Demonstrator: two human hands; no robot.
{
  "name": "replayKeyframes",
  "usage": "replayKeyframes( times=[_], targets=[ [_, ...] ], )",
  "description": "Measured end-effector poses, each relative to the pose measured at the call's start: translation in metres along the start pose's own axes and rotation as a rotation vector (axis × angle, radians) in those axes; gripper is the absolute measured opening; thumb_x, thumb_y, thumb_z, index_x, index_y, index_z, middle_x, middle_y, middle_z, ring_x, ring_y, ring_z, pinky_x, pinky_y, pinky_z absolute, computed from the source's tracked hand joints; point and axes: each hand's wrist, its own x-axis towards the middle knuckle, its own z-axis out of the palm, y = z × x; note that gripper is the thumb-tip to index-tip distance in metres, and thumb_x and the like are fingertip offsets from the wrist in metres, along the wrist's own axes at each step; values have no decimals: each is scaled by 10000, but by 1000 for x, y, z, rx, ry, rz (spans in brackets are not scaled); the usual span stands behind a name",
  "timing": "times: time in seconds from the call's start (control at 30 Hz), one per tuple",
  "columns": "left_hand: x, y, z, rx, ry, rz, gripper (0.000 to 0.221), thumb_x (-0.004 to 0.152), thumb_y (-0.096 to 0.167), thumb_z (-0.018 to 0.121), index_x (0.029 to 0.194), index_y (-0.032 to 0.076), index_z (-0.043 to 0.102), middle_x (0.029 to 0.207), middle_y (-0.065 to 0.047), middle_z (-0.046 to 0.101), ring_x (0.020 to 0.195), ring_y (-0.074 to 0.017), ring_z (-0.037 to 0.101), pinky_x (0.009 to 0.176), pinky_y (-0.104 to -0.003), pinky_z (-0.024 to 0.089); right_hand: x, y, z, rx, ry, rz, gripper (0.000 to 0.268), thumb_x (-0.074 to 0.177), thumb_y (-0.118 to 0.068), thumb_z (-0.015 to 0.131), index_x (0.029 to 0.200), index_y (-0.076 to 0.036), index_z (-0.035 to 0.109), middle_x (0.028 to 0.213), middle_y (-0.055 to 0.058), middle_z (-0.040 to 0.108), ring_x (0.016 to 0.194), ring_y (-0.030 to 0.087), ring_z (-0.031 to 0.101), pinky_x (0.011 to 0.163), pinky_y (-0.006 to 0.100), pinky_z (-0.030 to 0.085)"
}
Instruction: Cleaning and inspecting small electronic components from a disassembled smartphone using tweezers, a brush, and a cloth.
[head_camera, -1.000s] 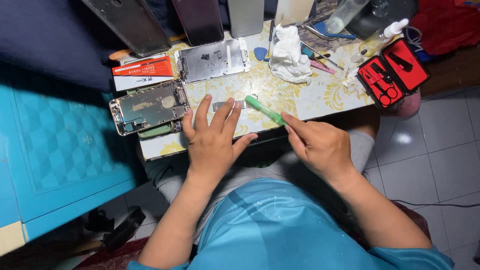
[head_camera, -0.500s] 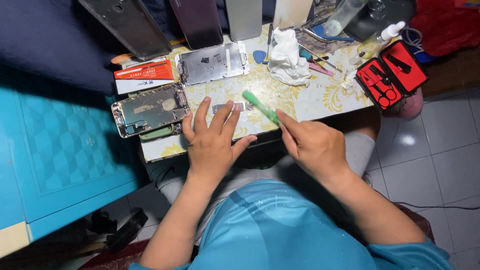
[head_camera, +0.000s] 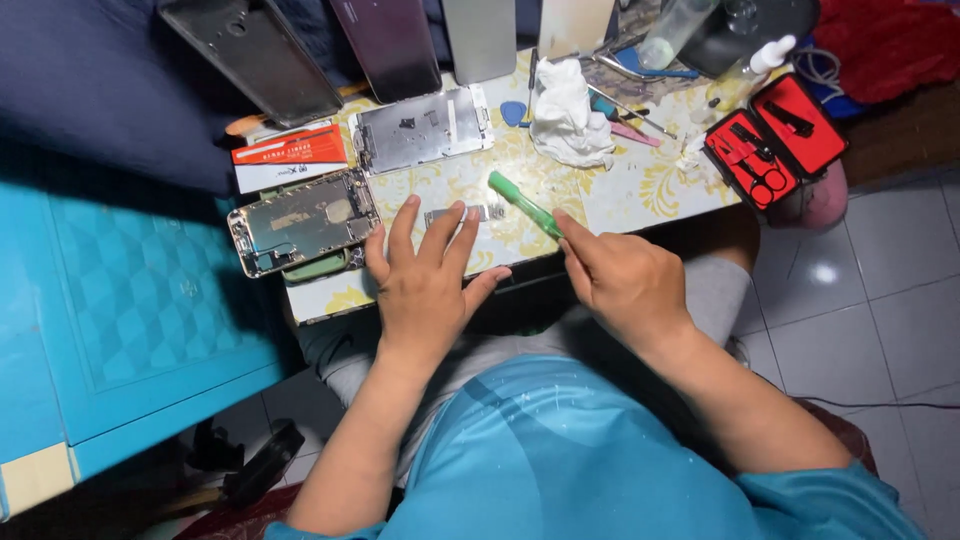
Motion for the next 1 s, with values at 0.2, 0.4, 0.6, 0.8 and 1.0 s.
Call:
replayKeyframes(
  times=[0.2,0.4,0.6,0.8,1.0],
  targets=[
    [-2,0,5,10,19,-4,635,919,617,665,1310,117,683,1286,-90,656,1370,-420,434,1102,-618,162,-8,12,-3,40,3,23,249,1009,-335,622,1200,-267,768,655,5,640,645,221,679,579,329,552],
    [1,4,-2,14,-21,-9,689,916,619,661,1354,87,649,1358,-114,624,1399,-424,404,1100,-608,155,-14,10,-21,354,-64,263,237,975,-273,668,1168,-247,802,622,17,699,622,248,700,588,327,558],
    [39,28,-6,-94,22,-1,626,966,510,644,1375,38,608,1460,-184,542,1379,-459,421,1032,-566,267,-49,48,-17,650,52,656,241,1010,-221,663,1215,-156,772,485,23,566,481,148,519,522,286,471],
    [185,76,46,-723,32,52,614,1031,256,692,1515,44,381,1528,-178,512,1443,-341,514,1225,-445,434,-61,39,-9,1135,-64,904,414,1053,-317,473,1220,-34,724,510,9,454,513,80,430,557,226,372],
    [248,88,104,-580,-30,22,577,965,213,664,1476,59,445,1251,-210,706,1054,-408,659,880,-477,518,-75,48,-28,1187,-85,1092,487,1041,-344,461,1218,-4,762,541,121,626,452,142,472,487,240,383]
  ],
)
